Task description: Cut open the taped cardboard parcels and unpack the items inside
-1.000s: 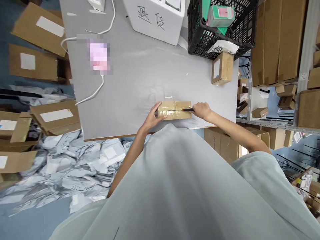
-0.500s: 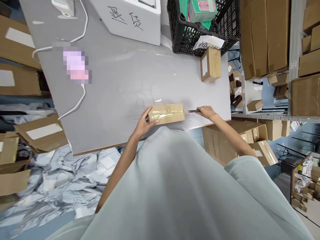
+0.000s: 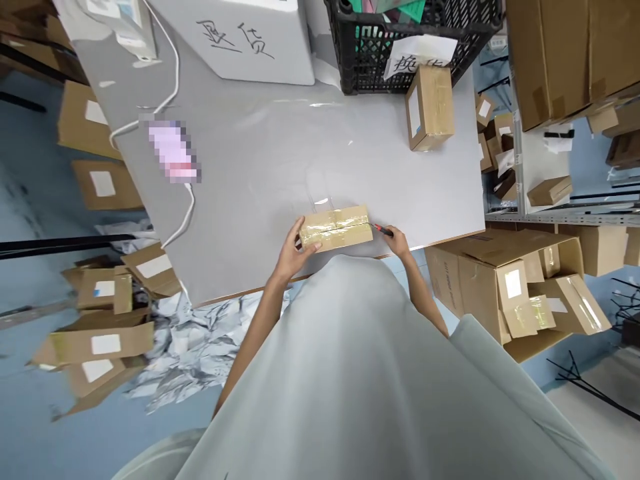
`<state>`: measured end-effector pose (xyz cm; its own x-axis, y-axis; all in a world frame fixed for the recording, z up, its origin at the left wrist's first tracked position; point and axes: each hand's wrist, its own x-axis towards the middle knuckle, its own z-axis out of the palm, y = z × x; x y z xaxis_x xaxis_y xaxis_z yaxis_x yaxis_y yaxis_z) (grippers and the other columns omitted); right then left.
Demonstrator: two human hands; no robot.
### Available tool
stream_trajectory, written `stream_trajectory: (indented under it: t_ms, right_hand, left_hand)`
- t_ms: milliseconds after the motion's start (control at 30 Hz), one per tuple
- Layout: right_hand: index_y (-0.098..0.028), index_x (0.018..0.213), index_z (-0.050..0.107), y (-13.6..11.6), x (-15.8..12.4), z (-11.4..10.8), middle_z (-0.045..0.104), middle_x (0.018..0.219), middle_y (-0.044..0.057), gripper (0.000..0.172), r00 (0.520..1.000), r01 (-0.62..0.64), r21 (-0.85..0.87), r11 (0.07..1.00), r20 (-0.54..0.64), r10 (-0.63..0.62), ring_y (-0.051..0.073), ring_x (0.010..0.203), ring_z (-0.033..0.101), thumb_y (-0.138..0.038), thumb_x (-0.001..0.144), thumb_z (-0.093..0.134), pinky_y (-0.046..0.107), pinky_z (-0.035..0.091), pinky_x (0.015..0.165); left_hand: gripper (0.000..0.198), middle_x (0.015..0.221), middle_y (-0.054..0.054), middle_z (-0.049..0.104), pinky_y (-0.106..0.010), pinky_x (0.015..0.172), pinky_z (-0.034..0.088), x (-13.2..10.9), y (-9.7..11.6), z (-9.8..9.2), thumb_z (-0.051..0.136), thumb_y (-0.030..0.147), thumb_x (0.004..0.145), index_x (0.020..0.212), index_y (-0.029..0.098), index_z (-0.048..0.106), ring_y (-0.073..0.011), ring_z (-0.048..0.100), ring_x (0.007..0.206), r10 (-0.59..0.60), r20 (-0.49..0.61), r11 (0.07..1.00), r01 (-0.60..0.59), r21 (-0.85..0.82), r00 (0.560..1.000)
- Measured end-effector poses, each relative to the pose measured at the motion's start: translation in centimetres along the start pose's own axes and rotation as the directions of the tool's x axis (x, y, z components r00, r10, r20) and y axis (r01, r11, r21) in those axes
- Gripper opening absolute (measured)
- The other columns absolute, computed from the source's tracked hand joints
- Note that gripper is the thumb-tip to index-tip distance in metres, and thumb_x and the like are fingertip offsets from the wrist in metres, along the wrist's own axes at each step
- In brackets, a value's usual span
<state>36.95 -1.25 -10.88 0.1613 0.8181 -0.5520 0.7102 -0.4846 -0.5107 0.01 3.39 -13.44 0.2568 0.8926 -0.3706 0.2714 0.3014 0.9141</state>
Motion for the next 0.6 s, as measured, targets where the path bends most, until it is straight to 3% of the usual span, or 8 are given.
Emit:
stream_trajectory:
  t_ms: [100, 200, 333, 467, 600]
  right_hand:
    - [-0.020, 0.115, 0.075, -0.8, 0.3, 2.6, 0.082, 0.107, 0.007, 0.032, 0.999, -0.034, 0.032, 0.999, -0.005, 0.034, 0.022, 0.094, 0.071, -0.034, 0.106, 0.047, 0.029, 0.058, 0.089]
    - [-0.020, 0.117, 0.075, -1.1, 0.3, 2.6, 0.082, 0.106, 0.005, 0.034, 0.998, -0.043, 0.008, 0.999, 0.046, 0.043, 0.020, 0.093, 0.070, -0.037, 0.110, 0.047, 0.027, 0.057, 0.088]
    - [-0.019, 0.129, 0.076, -0.5, 0.3, -0.7, 0.081, 0.127, 0.010, 0.034, 0.997, -0.031, -0.151, 0.988, 0.064, 0.041, 0.024, 0.116, 0.070, -0.023, 0.108, 0.049, 0.030, 0.056, 0.101]
    - [-0.018, 0.137, 0.075, 0.0, 0.5, -4.1, 0.074, 0.143, 0.016, 0.040, 0.997, -0.034, -0.254, 0.966, 0.059, 0.051, 0.030, 0.137, 0.061, -0.015, 0.107, 0.050, 0.036, 0.054, 0.112]
    - [-0.017, 0.138, 0.075, 0.6, 1.0, -6.1, 0.073, 0.144, 0.018, 0.042, 0.990, -0.108, -0.292, 0.950, 0.056, 0.130, 0.032, 0.140, 0.058, -0.012, 0.107, 0.047, 0.036, 0.054, 0.109]
  left_hand:
    - [0.122, 0.191, -0.023, 0.025, -0.059, 0.123, 0.056, -0.1, 0.6, -0.3, 0.089, 0.081, 0.082, 0.180, 0.032, 0.036, -0.0439, 0.053, 0.162, -0.039, 0.015, 0.998, 0.038, 0.048, 0.999]
    - [0.121, 0.190, -0.022, 0.025, -0.062, 0.128, 0.052, -0.3, 1.2, -0.6, 0.087, 0.082, 0.083, 0.180, 0.033, 0.035, -0.0447, 0.044, 0.168, -0.074, 0.013, 0.986, 0.071, 0.154, 0.997]
    - [0.113, 0.188, -0.022, 0.028, -0.069, 0.139, 0.032, -0.3, 2.3, -0.8, 0.092, 0.072, 0.080, 0.175, 0.031, 0.045, -0.0488, 0.020, 0.178, -0.040, -0.054, 0.916, 0.059, 0.397, 0.998]
    - [0.105, 0.193, -0.019, 0.015, -0.080, 0.140, 0.014, 0.0, 4.3, 0.0, 0.096, 0.048, 0.079, 0.172, 0.033, 0.050, -0.0549, 0.007, 0.179, -0.015, -0.081, 0.826, 0.058, 0.561, 0.997]
    - [0.103, 0.194, -0.022, 0.008, -0.085, 0.138, 0.001, 0.8, 7.4, 2.9, 0.090, 0.033, 0.085, 0.177, 0.030, 0.042, -0.0534, 0.000, 0.179, 0.054, 0.078, 0.731, -0.093, 0.677, 0.995]
